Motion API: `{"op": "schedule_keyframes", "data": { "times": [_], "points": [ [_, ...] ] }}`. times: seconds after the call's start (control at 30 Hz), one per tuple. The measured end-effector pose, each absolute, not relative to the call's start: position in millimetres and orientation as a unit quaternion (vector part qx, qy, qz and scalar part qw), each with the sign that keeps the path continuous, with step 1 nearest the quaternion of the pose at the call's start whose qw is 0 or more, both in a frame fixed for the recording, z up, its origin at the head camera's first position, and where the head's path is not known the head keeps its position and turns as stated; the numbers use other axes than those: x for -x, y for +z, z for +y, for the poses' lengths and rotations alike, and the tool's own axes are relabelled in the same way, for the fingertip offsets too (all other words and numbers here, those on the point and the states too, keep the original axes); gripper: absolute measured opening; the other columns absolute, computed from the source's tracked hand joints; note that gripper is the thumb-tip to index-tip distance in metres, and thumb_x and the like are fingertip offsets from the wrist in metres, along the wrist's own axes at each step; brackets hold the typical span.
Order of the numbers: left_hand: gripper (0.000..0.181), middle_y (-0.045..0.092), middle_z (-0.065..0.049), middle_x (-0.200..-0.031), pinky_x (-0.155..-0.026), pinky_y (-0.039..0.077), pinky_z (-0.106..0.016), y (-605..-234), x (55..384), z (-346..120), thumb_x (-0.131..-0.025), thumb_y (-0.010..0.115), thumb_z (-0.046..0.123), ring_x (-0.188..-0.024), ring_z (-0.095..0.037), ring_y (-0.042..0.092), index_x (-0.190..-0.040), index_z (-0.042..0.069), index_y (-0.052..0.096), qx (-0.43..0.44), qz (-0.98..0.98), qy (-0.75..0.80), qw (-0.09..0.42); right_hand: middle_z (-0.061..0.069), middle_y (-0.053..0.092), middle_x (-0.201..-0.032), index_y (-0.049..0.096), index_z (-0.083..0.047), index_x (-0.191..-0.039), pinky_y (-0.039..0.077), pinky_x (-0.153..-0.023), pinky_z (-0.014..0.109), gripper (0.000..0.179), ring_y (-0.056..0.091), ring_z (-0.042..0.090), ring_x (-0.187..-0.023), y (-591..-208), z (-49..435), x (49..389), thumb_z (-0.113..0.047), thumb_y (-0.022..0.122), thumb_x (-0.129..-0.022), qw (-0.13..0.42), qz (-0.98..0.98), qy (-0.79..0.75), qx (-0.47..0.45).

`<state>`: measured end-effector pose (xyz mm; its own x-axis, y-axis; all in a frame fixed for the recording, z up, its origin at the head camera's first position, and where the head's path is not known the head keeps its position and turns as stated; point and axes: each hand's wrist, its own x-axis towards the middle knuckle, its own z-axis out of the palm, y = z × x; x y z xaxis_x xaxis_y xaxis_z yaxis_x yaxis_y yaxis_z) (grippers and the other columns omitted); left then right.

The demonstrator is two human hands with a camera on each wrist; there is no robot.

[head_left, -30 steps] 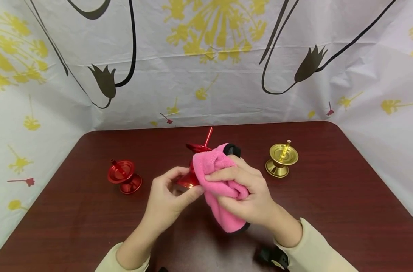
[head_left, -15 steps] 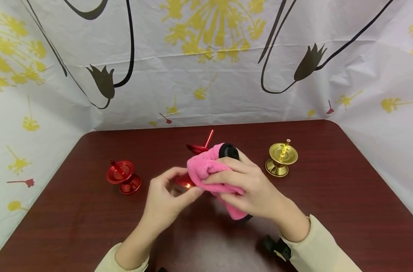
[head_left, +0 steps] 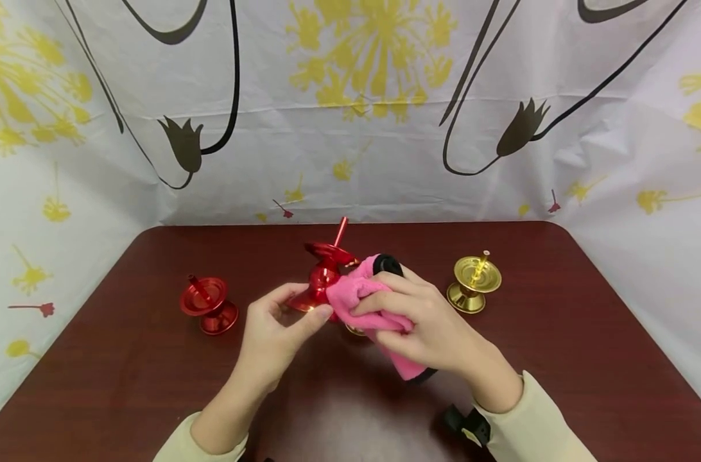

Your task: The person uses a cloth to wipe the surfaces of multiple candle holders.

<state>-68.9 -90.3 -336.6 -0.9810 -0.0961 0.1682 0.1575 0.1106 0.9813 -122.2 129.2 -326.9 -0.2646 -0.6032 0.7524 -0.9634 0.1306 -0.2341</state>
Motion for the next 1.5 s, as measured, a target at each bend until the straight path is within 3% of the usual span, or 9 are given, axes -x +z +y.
{"op": "schedule_keyframes", "data": {
  "times": [0.17, 0.47, 0.73, 1.0, 1.17, 1.27, 1.4, 1.5],
  "points": [
    [0.032, 0.071, -0.014, -0.101, -0.074, 0.059, -0.025, -334, 69, -94, -0.082, 0.077, 0.007, -0.083, -0.017, 0.067, -0.113, 0.003, 0.070, 0.038, -0.733, -0.670, 0.106, 0.001, 0.068, -0.105, 0.072, -0.017, -0.099, 0.045, -0.092, 0.029, 0.025, 0.057, 0.019, -0.106, -336, 125, 125, -0.005, 0.077, -0.077, 0.235, -0.714, 0.387, -0.533],
    [0.036, 0.071, -0.011, -0.104, -0.078, 0.059, -0.026, -332, 70, -97, -0.079, 0.082, 0.011, -0.089, -0.016, 0.068, -0.113, 0.009, 0.070, 0.048, -0.759, -0.638, 0.121, 0.008, 0.069, -0.105, 0.072, -0.012, -0.102, 0.044, -0.090, 0.030, 0.015, 0.056, 0.023, -0.103, -342, 112, 117, -0.009, 0.068, -0.088, 0.281, -0.668, 0.444, -0.527],
    [0.039, 0.071, -0.010, -0.103, -0.072, 0.060, -0.030, -331, 72, -99, -0.079, 0.083, 0.014, -0.083, -0.019, 0.067, -0.115, 0.011, 0.069, 0.059, -0.766, -0.627, 0.128, 0.012, 0.070, -0.103, 0.074, -0.008, -0.100, 0.047, -0.090, 0.026, 0.013, 0.059, 0.023, -0.101, -337, 105, 112, -0.009, 0.066, -0.090, 0.281, -0.647, 0.501, -0.502],
    [0.046, 0.069, -0.013, -0.105, -0.060, 0.058, -0.031, -332, 73, -99, -0.077, 0.085, 0.014, -0.065, -0.023, 0.066, -0.117, 0.008, 0.065, 0.096, -0.777, -0.616, 0.083, 0.009, 0.070, -0.099, 0.074, -0.009, -0.100, 0.043, -0.077, 0.022, 0.013, 0.057, 0.016, -0.092, -327, 113, 102, -0.010, 0.067, -0.089, 0.277, -0.664, 0.496, -0.486],
    [0.042, 0.072, -0.006, -0.096, -0.063, 0.057, -0.028, -334, 71, -97, -0.074, 0.088, 0.019, -0.070, -0.018, 0.067, -0.111, 0.011, 0.067, 0.084, -0.805, -0.584, 0.069, 0.009, 0.070, -0.102, 0.073, -0.009, -0.099, 0.043, -0.096, 0.027, 0.014, 0.059, 0.022, -0.101, -320, 118, 110, -0.019, 0.063, -0.095, 0.307, -0.661, 0.418, -0.542],
    [0.037, 0.072, 0.000, -0.086, -0.061, 0.056, -0.026, -338, 70, -92, -0.074, 0.088, 0.024, -0.068, -0.014, 0.065, -0.104, 0.014, 0.069, 0.103, -0.817, -0.564, 0.059, 0.006, 0.070, -0.103, 0.072, -0.011, -0.099, 0.039, -0.100, 0.033, 0.011, 0.060, 0.019, -0.101, -310, 120, 121, -0.012, 0.067, -0.089, 0.280, -0.669, 0.372, -0.578],
    [0.034, 0.071, 0.000, -0.082, -0.059, 0.056, -0.028, -340, 70, -91, -0.075, 0.086, 0.023, -0.065, -0.015, 0.064, -0.103, 0.015, 0.069, 0.117, -0.809, -0.574, 0.040, -0.003, 0.067, -0.103, 0.071, -0.018, -0.100, 0.040, -0.094, 0.032, 0.028, 0.054, 0.016, -0.101, -290, 121, 133, -0.002, 0.073, -0.078, 0.188, -0.707, 0.317, -0.604],
    [0.034, 0.072, -0.003, -0.087, -0.062, 0.057, -0.028, -340, 72, -95, -0.077, 0.085, 0.019, -0.067, -0.014, 0.066, -0.106, 0.013, 0.069, 0.110, -0.800, -0.589, 0.034, -0.009, 0.065, -0.103, 0.070, -0.022, -0.100, 0.041, -0.096, 0.032, 0.031, 0.052, 0.012, -0.102, -275, 118, 141, -0.001, 0.072, -0.077, 0.120, -0.734, 0.280, -0.607]
  ]
}}
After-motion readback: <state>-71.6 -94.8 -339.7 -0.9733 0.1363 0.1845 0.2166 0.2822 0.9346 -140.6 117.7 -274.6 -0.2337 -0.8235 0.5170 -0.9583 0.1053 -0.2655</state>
